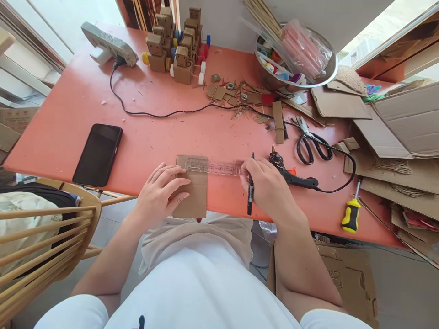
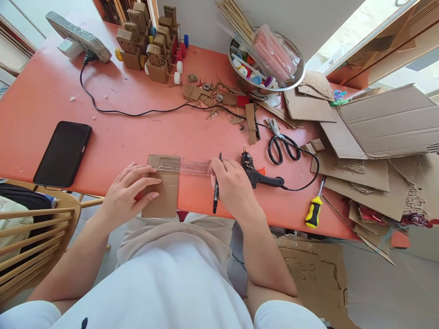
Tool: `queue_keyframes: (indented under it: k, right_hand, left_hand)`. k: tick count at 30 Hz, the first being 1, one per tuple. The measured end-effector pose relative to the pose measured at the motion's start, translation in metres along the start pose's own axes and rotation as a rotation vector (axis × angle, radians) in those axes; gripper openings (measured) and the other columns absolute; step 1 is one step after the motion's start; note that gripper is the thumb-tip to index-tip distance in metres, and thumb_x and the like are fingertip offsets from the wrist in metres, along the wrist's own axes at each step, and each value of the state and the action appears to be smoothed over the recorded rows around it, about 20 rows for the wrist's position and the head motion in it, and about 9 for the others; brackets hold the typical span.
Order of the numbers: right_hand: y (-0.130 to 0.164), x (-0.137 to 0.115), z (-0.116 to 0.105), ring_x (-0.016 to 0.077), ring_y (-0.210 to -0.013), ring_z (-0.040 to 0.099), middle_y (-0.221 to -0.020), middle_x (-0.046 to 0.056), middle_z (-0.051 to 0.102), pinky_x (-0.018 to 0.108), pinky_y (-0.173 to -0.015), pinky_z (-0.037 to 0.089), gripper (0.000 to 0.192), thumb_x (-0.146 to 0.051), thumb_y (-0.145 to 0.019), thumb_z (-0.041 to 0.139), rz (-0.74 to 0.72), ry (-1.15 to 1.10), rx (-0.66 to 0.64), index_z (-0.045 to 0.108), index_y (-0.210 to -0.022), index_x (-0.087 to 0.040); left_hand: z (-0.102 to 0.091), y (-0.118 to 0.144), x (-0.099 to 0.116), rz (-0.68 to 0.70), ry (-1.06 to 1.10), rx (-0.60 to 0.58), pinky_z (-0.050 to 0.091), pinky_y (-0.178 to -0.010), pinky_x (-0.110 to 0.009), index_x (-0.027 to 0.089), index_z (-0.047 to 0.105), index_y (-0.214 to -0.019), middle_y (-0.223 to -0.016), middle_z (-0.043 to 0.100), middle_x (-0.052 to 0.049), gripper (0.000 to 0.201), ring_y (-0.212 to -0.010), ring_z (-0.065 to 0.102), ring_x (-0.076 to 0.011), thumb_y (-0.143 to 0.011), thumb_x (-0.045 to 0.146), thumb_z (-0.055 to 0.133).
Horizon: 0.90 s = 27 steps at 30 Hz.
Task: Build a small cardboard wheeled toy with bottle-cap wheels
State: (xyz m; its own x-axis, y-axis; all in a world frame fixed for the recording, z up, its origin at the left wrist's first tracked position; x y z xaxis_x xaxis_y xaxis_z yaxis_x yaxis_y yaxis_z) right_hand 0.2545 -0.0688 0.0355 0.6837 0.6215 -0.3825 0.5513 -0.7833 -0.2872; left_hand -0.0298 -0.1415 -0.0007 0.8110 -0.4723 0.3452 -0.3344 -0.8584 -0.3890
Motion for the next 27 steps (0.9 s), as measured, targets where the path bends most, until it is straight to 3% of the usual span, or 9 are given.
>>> queue_keyframes:
  k: [5, 10, 18, 27]
  right_hand:
    - [-0.018, -0.015, 0.022, 0.0308, -0.102, 0.071, -0.106, 0.012, 0.077, 0.041, -0.083, 0.056, 0.015, -0.012, -0.097, 0.057, -0.061, -0.064, -0.058, 0.056, -0.098, -0.027]
    - [-0.022, -0.013, 0.029, 0.0276, -0.098, 0.071, -0.102, 0.010, 0.079, 0.039, -0.084, 0.056, 0.025, -0.005, -0.097, 0.047, -0.007, -0.132, -0.085, 0.055, -0.091, -0.028]
    - [-0.019, -0.006, 0.026, 0.0266, -0.109, 0.075, -0.104, 0.008, 0.080, 0.041, -0.089, 0.058, 0.026, -0.007, -0.092, 0.055, 0.121, -0.312, -0.023, 0.045, -0.080, -0.029]
    - [-0.016, -0.006, 0.023, 0.0267, -0.108, 0.076, -0.096, 0.005, 0.079, 0.041, -0.087, 0.059, 0.025, -0.008, -0.090, 0.055, 0.185, -0.371, -0.006, 0.046, -0.078, -0.028]
  left_hand:
    - [0.003, 0.000, 0.003, -0.075, -0.021, 0.010, 0.056, -0.114, -0.049, 0.028, 0.071, -0.110, -0.128, 0.075, -0.008, 0.014, -0.123, 0.069, -0.0267, -0.102, 0.028, 0.059]
    - [0.002, 0.001, 0.003, -0.088, -0.036, -0.013, 0.055, -0.112, -0.048, 0.028, 0.067, -0.111, -0.132, 0.073, -0.008, 0.014, -0.124, 0.068, -0.0279, -0.101, 0.028, 0.058]
    - [0.003, 0.000, 0.003, -0.138, -0.038, -0.010, 0.056, -0.107, -0.047, 0.030, 0.069, -0.110, -0.129, 0.074, -0.007, 0.014, -0.122, 0.067, -0.0294, -0.099, 0.027, 0.061]
    - [0.002, -0.001, 0.001, -0.141, -0.048, -0.007, 0.056, -0.104, -0.047, 0.030, 0.068, -0.109, -0.128, 0.074, -0.007, 0.012, -0.121, 0.067, -0.0297, -0.100, 0.027, 0.061]
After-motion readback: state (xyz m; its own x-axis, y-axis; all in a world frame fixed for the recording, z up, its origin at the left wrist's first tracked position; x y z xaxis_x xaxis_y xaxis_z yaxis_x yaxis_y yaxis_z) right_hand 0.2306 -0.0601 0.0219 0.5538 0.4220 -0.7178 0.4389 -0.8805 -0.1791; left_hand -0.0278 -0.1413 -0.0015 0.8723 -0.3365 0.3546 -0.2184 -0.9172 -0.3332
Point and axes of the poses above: each hand's wrist, its own y-axis away from the middle knuckle, its own z-axis out of the palm, x = y × z, the point moved 1 cm from there along -y, towards the middle knuckle
